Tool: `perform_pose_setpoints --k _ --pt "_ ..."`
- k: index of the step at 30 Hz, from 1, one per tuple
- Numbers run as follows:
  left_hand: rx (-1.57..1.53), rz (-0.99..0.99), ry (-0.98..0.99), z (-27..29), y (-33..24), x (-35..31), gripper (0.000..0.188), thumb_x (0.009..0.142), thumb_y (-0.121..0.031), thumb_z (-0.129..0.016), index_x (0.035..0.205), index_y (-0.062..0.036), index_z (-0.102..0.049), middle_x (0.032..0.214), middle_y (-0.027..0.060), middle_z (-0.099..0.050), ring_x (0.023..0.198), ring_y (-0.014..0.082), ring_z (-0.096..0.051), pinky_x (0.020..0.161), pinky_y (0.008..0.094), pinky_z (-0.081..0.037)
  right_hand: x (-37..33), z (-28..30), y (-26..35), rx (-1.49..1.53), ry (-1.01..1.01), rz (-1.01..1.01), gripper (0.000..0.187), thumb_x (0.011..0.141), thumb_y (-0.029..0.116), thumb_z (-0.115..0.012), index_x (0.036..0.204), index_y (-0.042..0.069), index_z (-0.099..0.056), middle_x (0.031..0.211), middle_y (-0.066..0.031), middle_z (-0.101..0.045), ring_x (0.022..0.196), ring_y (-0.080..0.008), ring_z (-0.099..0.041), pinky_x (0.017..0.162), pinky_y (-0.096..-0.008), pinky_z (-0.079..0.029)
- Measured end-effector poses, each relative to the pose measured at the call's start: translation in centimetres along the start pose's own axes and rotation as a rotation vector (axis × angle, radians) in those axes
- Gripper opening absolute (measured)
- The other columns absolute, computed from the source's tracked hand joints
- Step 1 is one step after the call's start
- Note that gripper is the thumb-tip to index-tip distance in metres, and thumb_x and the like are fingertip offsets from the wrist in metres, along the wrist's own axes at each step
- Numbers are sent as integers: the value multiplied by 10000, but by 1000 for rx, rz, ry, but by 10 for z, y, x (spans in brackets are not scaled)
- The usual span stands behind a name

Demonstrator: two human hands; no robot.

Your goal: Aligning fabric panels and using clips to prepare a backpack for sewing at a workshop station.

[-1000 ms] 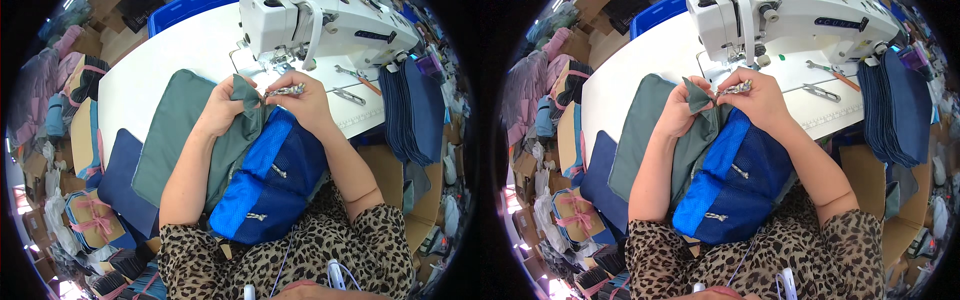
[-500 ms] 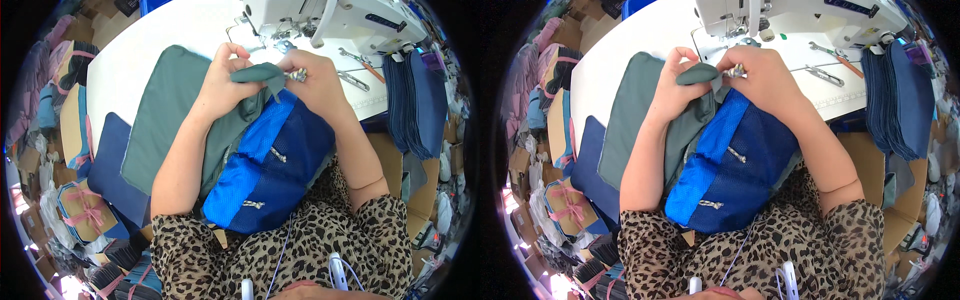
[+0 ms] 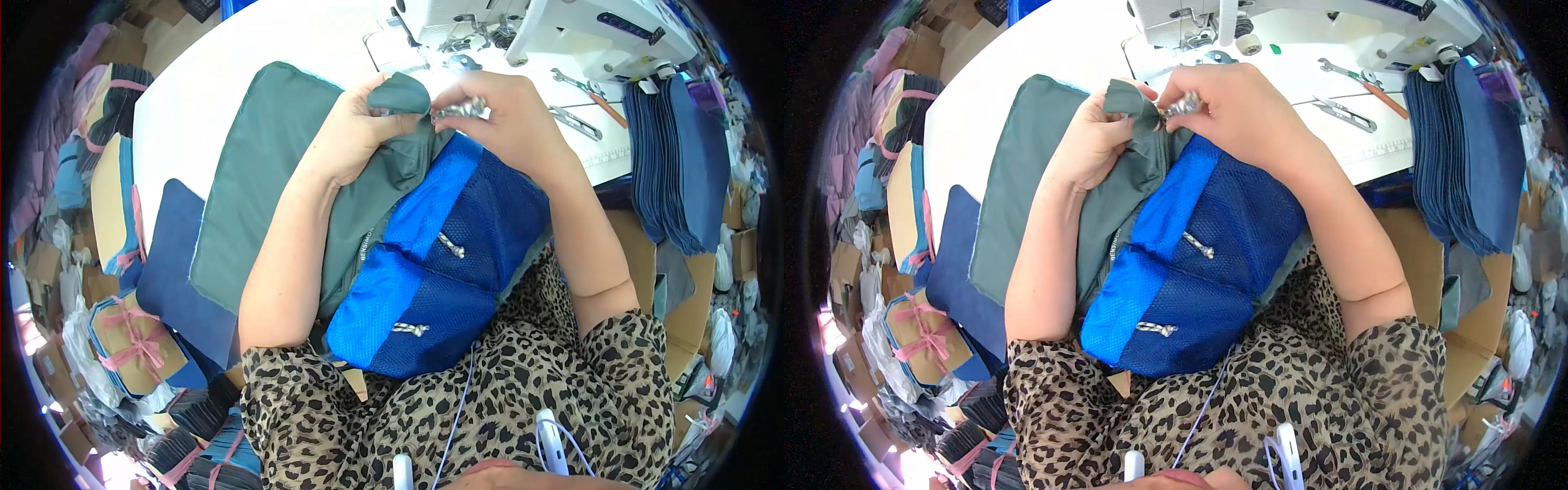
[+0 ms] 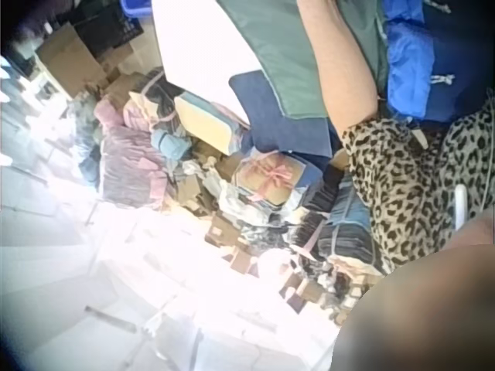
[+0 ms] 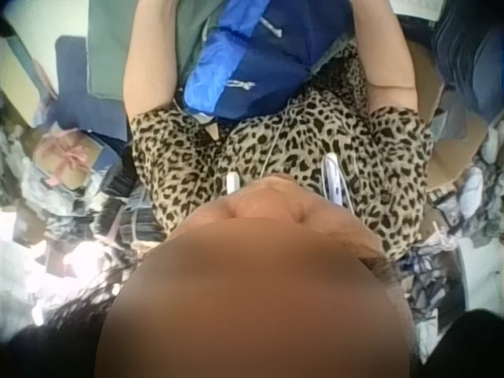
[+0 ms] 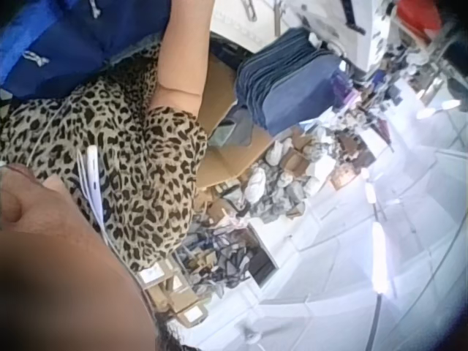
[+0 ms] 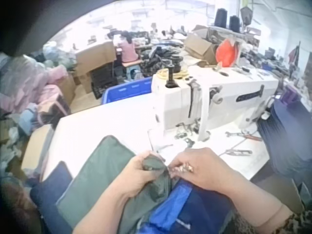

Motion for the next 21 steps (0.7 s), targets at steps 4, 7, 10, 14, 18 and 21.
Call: perform_pose_setpoints --k 4,7,10,14,18,21 --pt "63 -16 56 3 -1 1 385 747 112 -552 1103 -33 -530 945 50 -605 857 122 -583 734 231 -469 1 1 -4 -20 -12 18 122 768 129 -636 880 83 -623 703 -97 -623 657 -254 -614 572 -316 -454" --pt "-17 -15 54 3 -1 3 404 719 95 -647 1090 -17 -532 903 94 -639 859 148 -611 760 246 -486 3 1 -1 33 -19 34 124 772 149 -634 880 87 -628 694 -102 -625 655 -255 -620 580 -314 -461" --pt "0 -44 39 -1 -2 3 431 703 101 -657 1094 -29 -531 898 80 -631 845 142 -607 754 250 -487 7 -1 -3 105 -50 22 109 786 162 -615 851 75 -621 711 -104 -632 676 -261 -626 590 -322 -469" --pt "78 -57 16 -2 1 3 423 687 112 -659 1065 -45 -551 914 55 -610 833 131 -595 737 246 -484 13 -10 -7 108 -65 75 119 792 178 -603 826 64 -613 724 -118 -633 681 -272 -627 599 -336 -475" --pt "-26 -61 -15 -2 0 2 362 698 131 -606 1016 -38 -574 924 51 -602 835 115 -576 722 233 -476 12 -8 -3 145 -105 -68 152 792 199 -608 840 56 -616 742 -128 -632 694 -275 -624 606 -332 -476" --pt "-68 29 18 7 1 2 444 644 164 -421 1035 -8 -540 909 64 -583 818 144 -575 736 253 -473 -6 -5 -7 201 -144 -223 197 791 216 -621 883 42 -620 832 -119 -642 747 -249 -627 636 -321 -476"
Point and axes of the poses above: each hand's wrist, its own x-axis towards the middle knuckle, its own z-axis out of the back of the hand, y = z × x, the point moved 1 cm from there along x, towards the middle knuckle
